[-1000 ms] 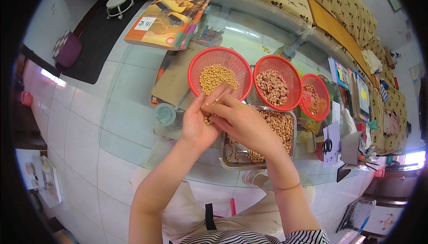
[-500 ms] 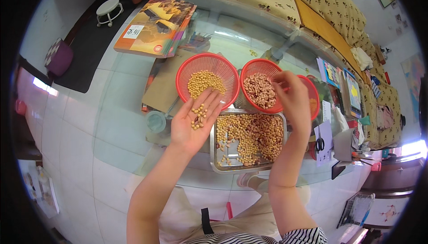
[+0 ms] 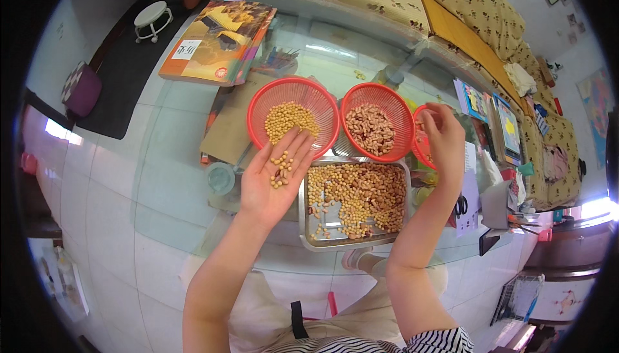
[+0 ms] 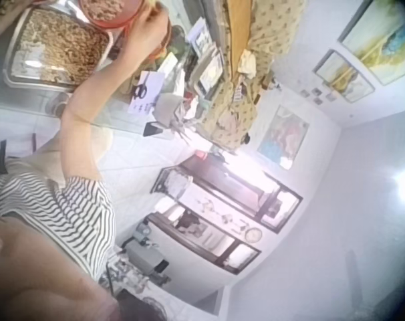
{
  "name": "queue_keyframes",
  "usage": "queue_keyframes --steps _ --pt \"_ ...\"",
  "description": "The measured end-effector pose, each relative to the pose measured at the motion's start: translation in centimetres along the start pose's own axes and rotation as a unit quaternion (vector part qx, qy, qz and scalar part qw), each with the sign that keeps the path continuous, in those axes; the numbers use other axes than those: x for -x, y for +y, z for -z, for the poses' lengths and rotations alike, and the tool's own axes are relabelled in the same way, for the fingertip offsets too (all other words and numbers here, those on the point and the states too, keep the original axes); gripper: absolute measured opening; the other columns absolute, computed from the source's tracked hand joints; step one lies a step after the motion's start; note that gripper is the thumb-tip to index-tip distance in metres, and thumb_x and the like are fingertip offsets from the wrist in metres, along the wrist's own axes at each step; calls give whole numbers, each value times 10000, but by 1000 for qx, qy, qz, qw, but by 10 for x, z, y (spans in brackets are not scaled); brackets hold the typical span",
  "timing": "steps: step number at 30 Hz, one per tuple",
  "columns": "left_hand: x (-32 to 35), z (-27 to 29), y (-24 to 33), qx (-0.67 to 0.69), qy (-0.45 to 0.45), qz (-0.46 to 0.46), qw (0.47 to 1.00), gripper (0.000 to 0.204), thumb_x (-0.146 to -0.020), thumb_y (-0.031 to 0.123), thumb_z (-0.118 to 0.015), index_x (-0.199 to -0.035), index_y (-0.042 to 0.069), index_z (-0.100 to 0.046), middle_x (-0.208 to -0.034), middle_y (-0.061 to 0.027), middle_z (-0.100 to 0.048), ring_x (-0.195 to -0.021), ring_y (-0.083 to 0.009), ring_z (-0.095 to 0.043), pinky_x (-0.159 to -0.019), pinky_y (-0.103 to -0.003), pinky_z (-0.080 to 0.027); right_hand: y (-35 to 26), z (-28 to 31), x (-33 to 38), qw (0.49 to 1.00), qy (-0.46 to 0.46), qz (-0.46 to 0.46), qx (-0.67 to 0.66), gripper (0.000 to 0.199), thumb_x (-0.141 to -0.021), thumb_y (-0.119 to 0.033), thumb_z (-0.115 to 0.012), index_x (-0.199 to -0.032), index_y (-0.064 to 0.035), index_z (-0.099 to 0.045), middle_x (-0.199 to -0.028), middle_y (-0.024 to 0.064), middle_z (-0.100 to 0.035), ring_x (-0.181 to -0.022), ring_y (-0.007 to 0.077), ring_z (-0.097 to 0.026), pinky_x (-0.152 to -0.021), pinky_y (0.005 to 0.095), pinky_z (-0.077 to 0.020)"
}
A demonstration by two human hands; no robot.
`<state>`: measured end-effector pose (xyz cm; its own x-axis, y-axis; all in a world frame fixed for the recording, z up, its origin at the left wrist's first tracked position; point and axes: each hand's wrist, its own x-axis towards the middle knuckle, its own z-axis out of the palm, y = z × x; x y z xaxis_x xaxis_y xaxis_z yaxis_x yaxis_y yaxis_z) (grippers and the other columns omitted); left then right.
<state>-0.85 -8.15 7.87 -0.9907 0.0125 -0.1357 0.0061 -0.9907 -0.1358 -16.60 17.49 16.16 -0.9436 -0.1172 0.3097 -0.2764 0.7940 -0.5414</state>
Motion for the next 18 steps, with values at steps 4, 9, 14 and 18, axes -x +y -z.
queue_keyframes --steps 4,9,14,18 --pt "1 -1 3 -1 4 -3 1000 524 -1037 234 -343 -1477 -43 -276 -1552 -207 -270 -1471 -290 -207 -1206 -429 -212 -66 -13 24 982 -136 99 -82 255 -893 -108 -652 -1137 -35 -643 -962 114 -686 -824 218 -667 -708 330 -522" --pt "3 0 3 -47 26 -18 998 522 -1042 260 -325 -1478 -25 -297 -1508 -192 -355 -1404 -289 -339 -1149 -433 -306 -105 -51 56 918 -245 272 -149 310 -823 -53 -710 -1127 -87 -661 -884 69 -605 -767 193 -611 -644 295 -494" --pt "3 -5 1 -92 18 -21 995 531 -1048 302 -290 -1469 -19 -324 -1488 -150 -394 -1375 -255 -381 -1155 -408 -286 -123 -68 77 895 -298 269 -194 343 -822 -45 -697 -1156 -69 -624 -1026 109 -578 -867 256 -643 -742 360 -527" --pt "5 -10 1 -84 25 -18 996 518 -1051 285 -275 -1474 -8 -329 -1470 -131 -415 -1368 -243 -383 -1160 -398 -268 -121 -83 80 903 -263 287 -180 293 -848 -40 -663 -1138 -53 -619 -1036 125 -586 -879 309 -636 -747 376 -525"
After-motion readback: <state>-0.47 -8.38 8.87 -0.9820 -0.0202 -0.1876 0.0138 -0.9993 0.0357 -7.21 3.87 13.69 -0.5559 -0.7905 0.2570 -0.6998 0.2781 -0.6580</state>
